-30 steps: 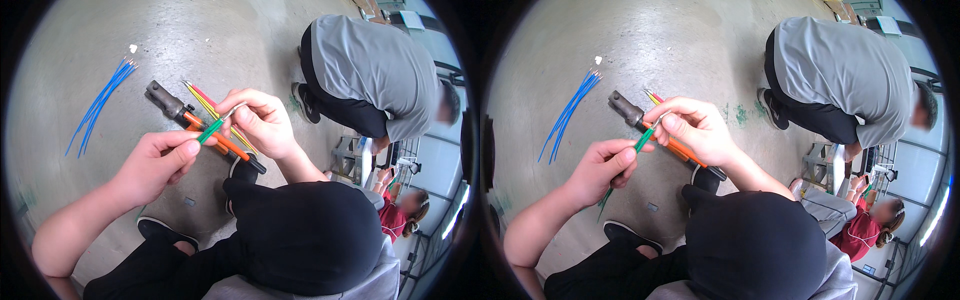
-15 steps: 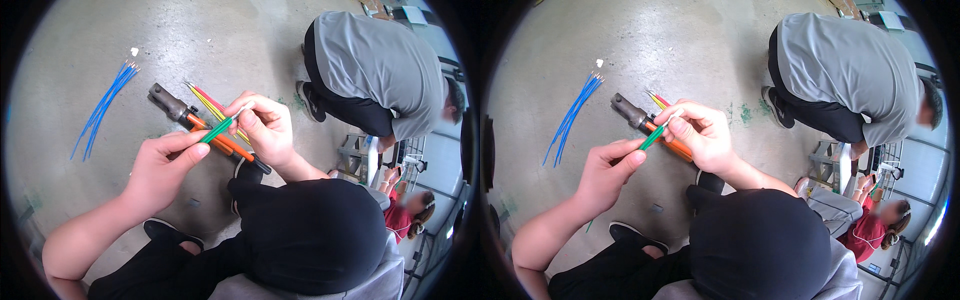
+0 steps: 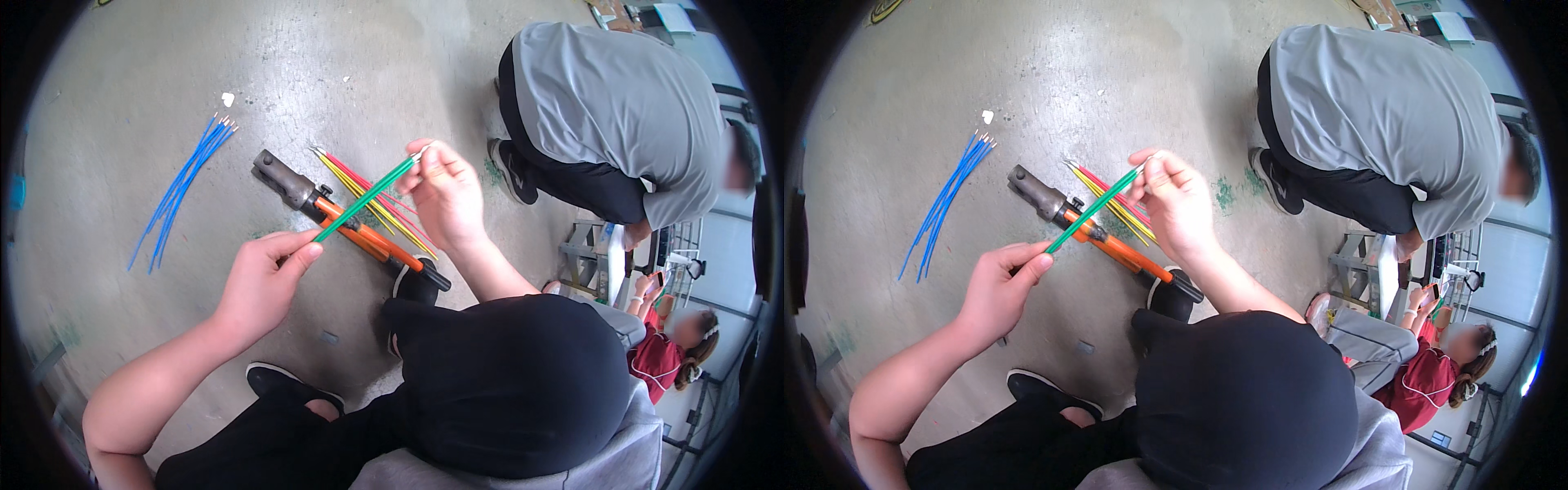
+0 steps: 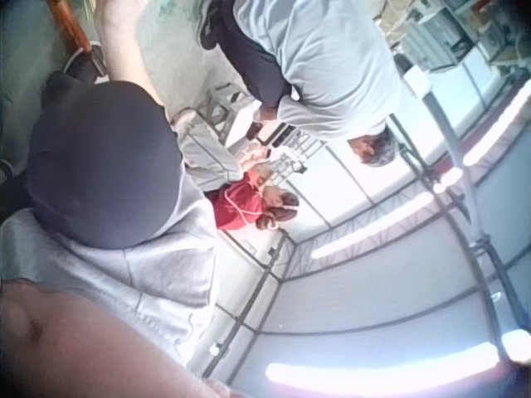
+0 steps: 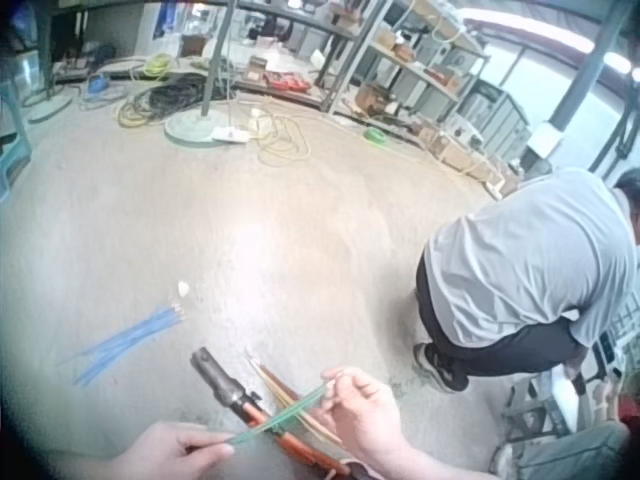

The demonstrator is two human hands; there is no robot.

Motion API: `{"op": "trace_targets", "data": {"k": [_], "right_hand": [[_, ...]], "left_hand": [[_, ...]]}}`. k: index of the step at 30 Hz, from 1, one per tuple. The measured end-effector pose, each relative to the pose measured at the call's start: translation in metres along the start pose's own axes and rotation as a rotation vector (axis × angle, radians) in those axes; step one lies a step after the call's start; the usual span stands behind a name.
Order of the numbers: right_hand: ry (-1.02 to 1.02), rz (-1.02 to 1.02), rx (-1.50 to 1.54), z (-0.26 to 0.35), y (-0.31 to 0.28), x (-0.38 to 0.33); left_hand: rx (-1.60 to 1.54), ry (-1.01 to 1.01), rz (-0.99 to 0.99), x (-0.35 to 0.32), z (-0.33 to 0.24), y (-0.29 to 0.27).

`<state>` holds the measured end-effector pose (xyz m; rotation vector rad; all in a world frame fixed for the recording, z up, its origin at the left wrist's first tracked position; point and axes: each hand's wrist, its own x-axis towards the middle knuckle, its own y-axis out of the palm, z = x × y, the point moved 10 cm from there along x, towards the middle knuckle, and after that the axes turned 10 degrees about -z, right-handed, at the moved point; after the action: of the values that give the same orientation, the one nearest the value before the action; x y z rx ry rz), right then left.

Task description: The person sits on the floor and uses a hydraulic crimping tool to attach metal terminals to the ends of colored electrical wires. They handle green, red, and yellow wires one at a time, crimp each, and then gather blue wires at the end.

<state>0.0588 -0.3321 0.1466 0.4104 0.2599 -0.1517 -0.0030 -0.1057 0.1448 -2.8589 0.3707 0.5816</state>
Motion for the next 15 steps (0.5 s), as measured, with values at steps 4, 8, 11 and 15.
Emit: {"op": "trace_targets", "data": {"k": [4,8,11,15], "right_hand": [[0.329,0.236,-0.276,-0.08,0.014,-0.031],[0.331,0.238,-0.397,-0.086,0.025,-0.012],[0.186,0.1,-0.258,-0.055,0.007,0.081],[0.12,-0.108,-0.126,-0.019,-0.042,0.192]], "left_hand": [[-0.169,-0.403,0.205,-0.006,0.042,0.017],[-0.306,-0.516,0.331,-0.011,0.052,0.028],[-0.27,-0.438,0.345,-0.011,0.058,0.026],[-0.112,-0.438,0.332,-0.013,0.097,0.021]]}}
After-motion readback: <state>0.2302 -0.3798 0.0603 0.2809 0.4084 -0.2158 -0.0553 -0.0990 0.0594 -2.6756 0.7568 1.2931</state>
